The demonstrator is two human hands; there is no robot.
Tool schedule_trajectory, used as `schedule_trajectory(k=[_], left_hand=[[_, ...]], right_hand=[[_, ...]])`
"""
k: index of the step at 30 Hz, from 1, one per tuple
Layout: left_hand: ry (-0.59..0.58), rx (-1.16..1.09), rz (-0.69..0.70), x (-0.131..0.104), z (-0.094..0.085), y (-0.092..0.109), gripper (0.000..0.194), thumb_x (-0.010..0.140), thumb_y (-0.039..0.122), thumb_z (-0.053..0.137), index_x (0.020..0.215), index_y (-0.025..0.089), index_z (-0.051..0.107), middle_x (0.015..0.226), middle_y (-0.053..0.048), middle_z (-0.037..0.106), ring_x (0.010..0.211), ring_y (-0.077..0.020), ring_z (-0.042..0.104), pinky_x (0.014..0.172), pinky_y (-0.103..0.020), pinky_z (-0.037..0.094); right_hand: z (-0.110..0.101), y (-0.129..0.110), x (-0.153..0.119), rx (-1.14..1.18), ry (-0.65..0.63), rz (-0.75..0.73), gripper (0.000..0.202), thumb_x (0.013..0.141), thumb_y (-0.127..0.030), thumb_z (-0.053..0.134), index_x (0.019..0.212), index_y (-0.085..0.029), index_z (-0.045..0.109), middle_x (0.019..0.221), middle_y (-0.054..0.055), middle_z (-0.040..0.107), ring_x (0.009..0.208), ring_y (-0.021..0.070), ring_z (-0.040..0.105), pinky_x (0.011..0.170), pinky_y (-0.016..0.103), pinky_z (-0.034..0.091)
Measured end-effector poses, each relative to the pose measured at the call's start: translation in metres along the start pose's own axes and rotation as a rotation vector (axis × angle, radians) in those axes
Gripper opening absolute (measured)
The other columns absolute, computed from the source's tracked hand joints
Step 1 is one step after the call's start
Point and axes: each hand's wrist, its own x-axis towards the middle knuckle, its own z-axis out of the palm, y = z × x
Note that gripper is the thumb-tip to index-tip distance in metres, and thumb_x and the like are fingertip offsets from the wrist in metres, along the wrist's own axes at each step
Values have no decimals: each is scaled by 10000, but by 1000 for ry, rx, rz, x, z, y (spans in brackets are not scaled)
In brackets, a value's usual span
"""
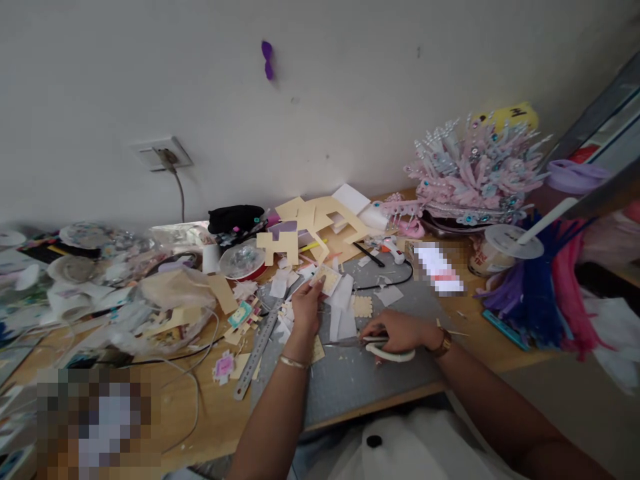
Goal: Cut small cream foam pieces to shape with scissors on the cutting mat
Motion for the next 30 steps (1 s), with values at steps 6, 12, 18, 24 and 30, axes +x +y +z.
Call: schedule_trajectory(k=[6,12,18,24,30], left_hand=[[23,-58,-33,-2,2,3,445,426,448,874,652,136,650,655,6,657,585,-99,553,573,-225,445],[12,-103,-46,-1,1,4,429,440,408,875,694,132,667,656,9,666,584,-99,569,576,-221,459],[35,-108,-66,1,-1,1,437,447,407,876,717,130,672,684,0,680,587,-93,569,570,-210,449],[43,-132,-101,2,-1,1,427,451,368,879,761,136,697,754,-22,708,621,-100,589,578,-208,444],[47,-137,-110,2,-2,2,398,484,349,868,771,136,692,772,-21,714,635,-97,598,590,-207,441]], right_hand=[[-1,-1,0,-29,6,-18,366,668,-317,745,1012,-195,776,937,38,779,809,196,676,707,240,463],[-1,-4,0,-93,3,-21,351,671,-285,726,1003,-184,778,903,34,776,775,185,661,680,233,449],[1,0,0,-80,18,-9,401,670,-228,697,1060,-164,767,979,62,780,833,198,687,729,238,467],[1,2,0,-66,18,-9,417,660,-242,712,1070,-184,766,975,51,783,832,204,698,739,247,480],[1,1,1,-110,15,-39,388,679,-218,692,1059,-184,767,962,48,783,811,188,689,708,233,462]])
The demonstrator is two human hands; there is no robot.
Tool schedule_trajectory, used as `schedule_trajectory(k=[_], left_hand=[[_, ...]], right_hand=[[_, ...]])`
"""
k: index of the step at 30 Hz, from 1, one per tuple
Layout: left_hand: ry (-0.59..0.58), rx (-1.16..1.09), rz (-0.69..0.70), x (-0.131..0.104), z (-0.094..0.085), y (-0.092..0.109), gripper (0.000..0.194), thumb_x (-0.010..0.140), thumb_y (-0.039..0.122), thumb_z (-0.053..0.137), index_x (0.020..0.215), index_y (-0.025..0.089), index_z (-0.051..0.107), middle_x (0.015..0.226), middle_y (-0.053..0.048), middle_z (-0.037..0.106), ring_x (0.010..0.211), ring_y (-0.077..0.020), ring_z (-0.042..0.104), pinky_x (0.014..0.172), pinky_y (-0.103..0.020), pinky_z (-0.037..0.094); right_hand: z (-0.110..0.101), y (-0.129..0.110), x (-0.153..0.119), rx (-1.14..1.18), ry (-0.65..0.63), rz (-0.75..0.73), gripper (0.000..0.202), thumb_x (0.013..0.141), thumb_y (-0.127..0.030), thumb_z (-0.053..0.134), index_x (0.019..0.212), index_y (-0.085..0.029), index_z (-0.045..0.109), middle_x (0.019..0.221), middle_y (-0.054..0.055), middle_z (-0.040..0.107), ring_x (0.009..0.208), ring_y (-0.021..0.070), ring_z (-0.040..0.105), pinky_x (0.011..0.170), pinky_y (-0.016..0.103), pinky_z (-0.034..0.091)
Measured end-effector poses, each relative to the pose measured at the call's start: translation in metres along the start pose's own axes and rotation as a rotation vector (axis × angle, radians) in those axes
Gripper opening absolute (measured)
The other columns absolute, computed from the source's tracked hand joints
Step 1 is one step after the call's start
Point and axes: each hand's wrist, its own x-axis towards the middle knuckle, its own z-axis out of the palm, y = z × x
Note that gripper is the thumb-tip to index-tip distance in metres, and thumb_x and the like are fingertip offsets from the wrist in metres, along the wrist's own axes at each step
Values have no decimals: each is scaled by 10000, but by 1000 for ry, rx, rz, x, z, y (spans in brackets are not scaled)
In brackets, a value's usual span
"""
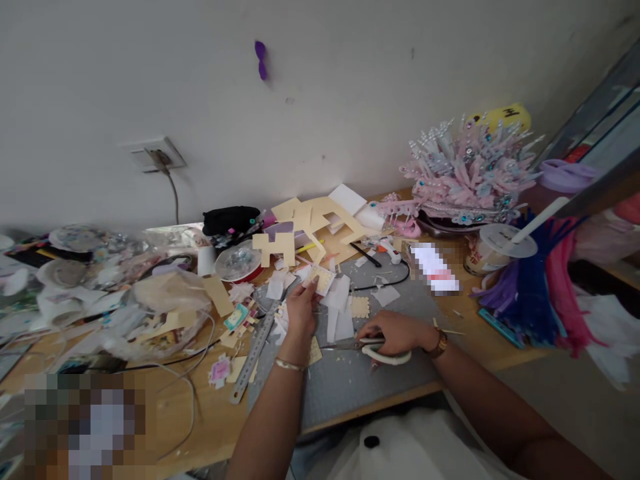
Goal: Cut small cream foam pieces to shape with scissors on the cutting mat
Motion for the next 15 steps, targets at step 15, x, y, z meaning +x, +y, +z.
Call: schedule_trajectory(k=[15], left_hand=[[-16,-5,9,1,-1,-1,311,581,300,819,829,150,706,825,-40,730,666,-112,626,606,-210,467]], right_hand=[[1,0,-1,-54,-4,21,434,657,-152,664,1079,-186,757,979,44,782,833,190,694,721,231,463]])
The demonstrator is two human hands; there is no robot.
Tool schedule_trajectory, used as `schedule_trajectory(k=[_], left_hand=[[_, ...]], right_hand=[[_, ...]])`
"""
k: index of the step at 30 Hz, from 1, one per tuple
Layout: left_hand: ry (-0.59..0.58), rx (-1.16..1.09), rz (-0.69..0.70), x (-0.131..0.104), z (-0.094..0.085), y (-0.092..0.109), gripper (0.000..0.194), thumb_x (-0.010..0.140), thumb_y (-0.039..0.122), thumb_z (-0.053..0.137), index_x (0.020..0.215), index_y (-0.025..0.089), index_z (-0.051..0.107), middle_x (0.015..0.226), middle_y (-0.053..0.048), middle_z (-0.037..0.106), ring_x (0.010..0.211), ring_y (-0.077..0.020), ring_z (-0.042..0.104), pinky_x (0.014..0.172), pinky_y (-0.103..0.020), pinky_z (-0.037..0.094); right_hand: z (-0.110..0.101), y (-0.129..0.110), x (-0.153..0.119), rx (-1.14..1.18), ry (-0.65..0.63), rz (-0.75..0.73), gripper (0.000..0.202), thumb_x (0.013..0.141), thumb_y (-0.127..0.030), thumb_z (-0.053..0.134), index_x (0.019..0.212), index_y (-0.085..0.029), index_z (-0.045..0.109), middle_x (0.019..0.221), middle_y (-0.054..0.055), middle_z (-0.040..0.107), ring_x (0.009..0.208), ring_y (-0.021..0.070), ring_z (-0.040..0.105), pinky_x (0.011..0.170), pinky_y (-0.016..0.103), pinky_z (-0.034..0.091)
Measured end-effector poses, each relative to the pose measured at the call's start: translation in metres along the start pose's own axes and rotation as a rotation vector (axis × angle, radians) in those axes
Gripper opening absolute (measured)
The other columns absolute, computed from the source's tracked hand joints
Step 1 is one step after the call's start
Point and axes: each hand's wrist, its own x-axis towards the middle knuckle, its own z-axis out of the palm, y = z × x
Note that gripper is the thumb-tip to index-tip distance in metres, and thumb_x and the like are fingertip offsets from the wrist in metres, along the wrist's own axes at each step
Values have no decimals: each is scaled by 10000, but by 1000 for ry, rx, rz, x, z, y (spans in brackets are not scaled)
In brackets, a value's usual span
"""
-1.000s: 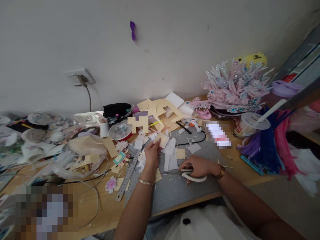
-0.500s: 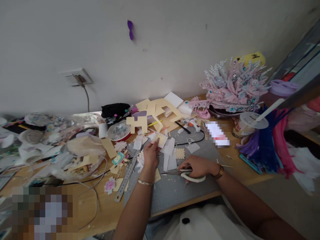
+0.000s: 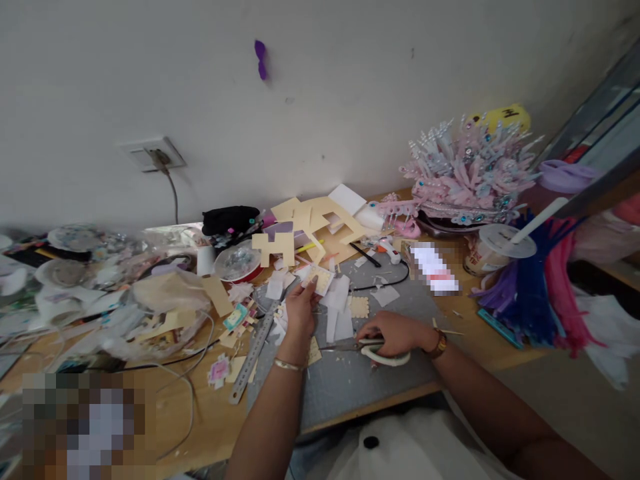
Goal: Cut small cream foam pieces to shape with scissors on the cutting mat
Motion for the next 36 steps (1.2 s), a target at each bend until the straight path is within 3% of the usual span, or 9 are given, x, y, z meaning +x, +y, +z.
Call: schedule_trajectory(k=[23,29,36], left_hand=[[-1,25,6,1,-1,0,249,623,285,786,825,167,704,829,-44,726,677,-125,626,613,-223,472],[-3,16,6,1,-1,0,276,602,301,799,811,152,697,801,-38,719,642,-114,607,602,-218,464],[8,1,-16,0,0,1,292,603,291,799,834,147,694,810,-30,713,648,-106,606,617,-224,468]], right_hand=[[0,-1,0,0,-5,12,443,667,-172,661,1100,-196,749,1015,46,777,859,191,694,744,237,465],[-1,-3,-1,-40,-16,1,370,679,-202,691,1042,-191,761,916,21,775,776,167,662,676,221,427],[1,-1,0,-21,-6,-14,400,660,-147,667,1048,-174,760,929,36,775,787,167,662,687,221,423]])
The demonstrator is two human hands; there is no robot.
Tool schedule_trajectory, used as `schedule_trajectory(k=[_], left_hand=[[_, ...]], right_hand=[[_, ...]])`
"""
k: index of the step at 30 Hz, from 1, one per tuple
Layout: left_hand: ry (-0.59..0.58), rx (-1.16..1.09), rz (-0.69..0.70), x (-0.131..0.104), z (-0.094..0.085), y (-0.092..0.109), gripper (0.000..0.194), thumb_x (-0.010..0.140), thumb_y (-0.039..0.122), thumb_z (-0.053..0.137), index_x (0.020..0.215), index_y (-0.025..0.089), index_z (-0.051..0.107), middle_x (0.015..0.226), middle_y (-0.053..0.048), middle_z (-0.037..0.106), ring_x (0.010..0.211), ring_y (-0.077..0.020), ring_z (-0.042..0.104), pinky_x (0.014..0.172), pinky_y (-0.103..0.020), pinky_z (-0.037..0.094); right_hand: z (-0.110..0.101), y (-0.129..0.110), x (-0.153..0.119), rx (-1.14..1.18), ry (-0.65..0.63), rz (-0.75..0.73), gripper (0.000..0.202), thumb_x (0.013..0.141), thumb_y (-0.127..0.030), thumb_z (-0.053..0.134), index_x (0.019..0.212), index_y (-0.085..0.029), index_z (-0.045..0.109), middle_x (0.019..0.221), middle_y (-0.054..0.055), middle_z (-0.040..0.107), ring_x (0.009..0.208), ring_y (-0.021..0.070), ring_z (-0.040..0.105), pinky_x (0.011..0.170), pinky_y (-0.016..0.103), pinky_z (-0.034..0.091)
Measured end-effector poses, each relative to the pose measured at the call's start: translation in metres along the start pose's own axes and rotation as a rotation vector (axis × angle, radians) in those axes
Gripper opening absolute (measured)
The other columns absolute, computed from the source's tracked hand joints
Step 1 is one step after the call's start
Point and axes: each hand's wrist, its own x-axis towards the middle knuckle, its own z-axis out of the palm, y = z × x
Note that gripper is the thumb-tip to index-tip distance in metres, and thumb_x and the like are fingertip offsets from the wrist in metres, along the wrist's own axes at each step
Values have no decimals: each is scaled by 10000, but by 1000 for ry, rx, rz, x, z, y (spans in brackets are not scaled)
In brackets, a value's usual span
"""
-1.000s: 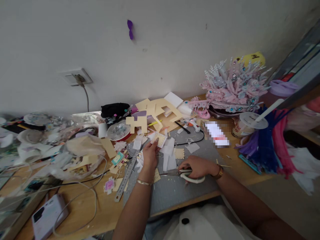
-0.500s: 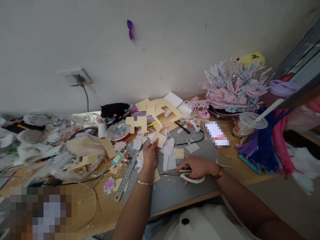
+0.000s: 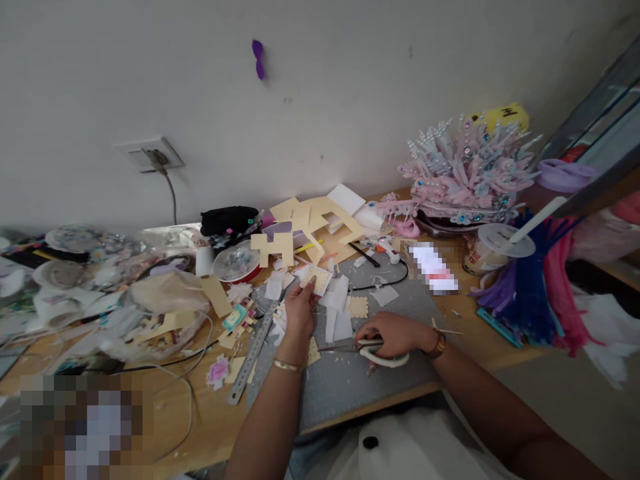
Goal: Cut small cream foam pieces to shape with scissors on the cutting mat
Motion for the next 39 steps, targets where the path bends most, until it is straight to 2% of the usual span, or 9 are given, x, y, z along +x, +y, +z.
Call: schedule_trajectory(k=[4,14,22,33,39], left_hand=[[-17,14,13,0,0,0,258,620,292,787,825,162,701,822,-37,720,660,-116,614,620,-224,475],[-25,23,41,2,-1,-3,246,622,297,787,809,165,699,817,-42,717,649,-122,607,599,-220,461],[-19,18,32,1,-1,-1,209,637,276,775,798,167,697,795,-41,718,639,-123,606,597,-222,461],[-19,12,29,2,-2,-2,291,599,303,804,830,157,704,827,-50,728,667,-132,628,610,-231,466],[-30,-4,34,3,-3,-3,367,563,321,824,859,139,704,832,-45,725,661,-118,632,626,-234,474]], right_hand=[[0,0,0,-15,7,-14,363,679,-184,673,1031,-189,763,895,25,773,753,159,648,665,222,414],[0,0,0,11,-14,6,387,682,-189,677,1060,-199,758,952,24,775,784,164,662,701,223,444],[-1,-1,0,-26,-2,-8,341,693,-200,666,1020,-201,763,891,14,775,741,157,655,652,220,412],[0,-1,-1,-2,4,12,355,690,-246,688,1034,-200,763,911,27,774,772,170,662,696,230,439],[-2,-4,-1,-21,-14,-3,349,696,-213,660,1029,-192,761,908,21,768,755,158,643,662,222,409]])
